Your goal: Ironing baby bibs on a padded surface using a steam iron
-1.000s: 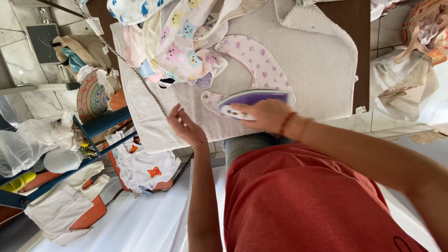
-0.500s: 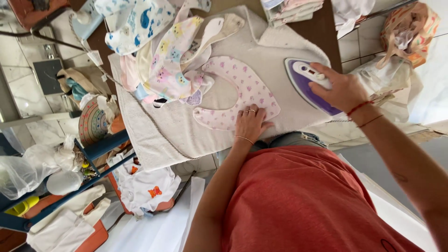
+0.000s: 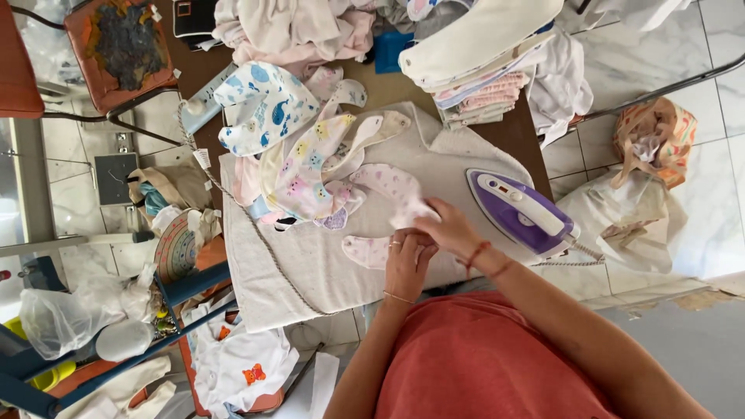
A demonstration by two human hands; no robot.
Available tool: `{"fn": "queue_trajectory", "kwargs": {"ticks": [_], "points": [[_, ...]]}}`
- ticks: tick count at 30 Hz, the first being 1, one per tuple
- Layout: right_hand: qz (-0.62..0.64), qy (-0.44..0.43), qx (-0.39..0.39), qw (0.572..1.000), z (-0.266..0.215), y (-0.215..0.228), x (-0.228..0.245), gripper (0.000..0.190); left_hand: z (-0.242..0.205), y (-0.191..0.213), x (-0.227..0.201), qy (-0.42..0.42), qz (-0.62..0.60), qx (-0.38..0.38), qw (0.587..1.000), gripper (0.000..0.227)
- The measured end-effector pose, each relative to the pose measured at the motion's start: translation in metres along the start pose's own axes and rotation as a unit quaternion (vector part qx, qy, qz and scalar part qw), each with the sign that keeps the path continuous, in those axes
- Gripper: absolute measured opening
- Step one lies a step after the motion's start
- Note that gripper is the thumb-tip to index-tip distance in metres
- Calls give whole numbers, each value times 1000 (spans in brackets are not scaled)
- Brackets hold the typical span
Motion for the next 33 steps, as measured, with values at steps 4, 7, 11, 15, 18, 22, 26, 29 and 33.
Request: {"fn": "queue_trajectory", "kwargs": {"ticks": [4,7,11,15,18,22,26,29,33], "points": [[-65,182,16,981,-21,13,100,43,-8,21,20,44,-64,-50,996,19],[-16,201,87,976,-58,40,172,45,-14,27,27,66,-113,-42,990,28],[28,295,151,943,-118,87,248,49,-24,16,34,125,-184,35,974,28],[-379,537,-292,695,-120,177,258,19,-36,2,51,212,-194,81,954,35],[-81,350,-4,933,40,289,200,6,-36,-1,54,252,-198,105,942,31],[-9,276,-81,958,38,278,184,12,-37,-1,64,274,-147,154,938,24],[100,222,-253,936,59,310,123,30,-9,40,82,205,-65,2,977,12],[70,293,-275,913,-2,265,115,37,12,102,96,176,81,-188,963,10],[176,194,-266,928,-43,217,77,26,65,167,123,136,229,-266,927,11]]}}
Point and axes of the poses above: each hand's wrist, its own z-axis towards the middle knuckle, its own y-axis out of the back of the hand, x = y × z, the point moved 8 cm from there along z, towards the middle knuckle, and after that the axes turned 15 degrees about -y, right-handed, at the moved point
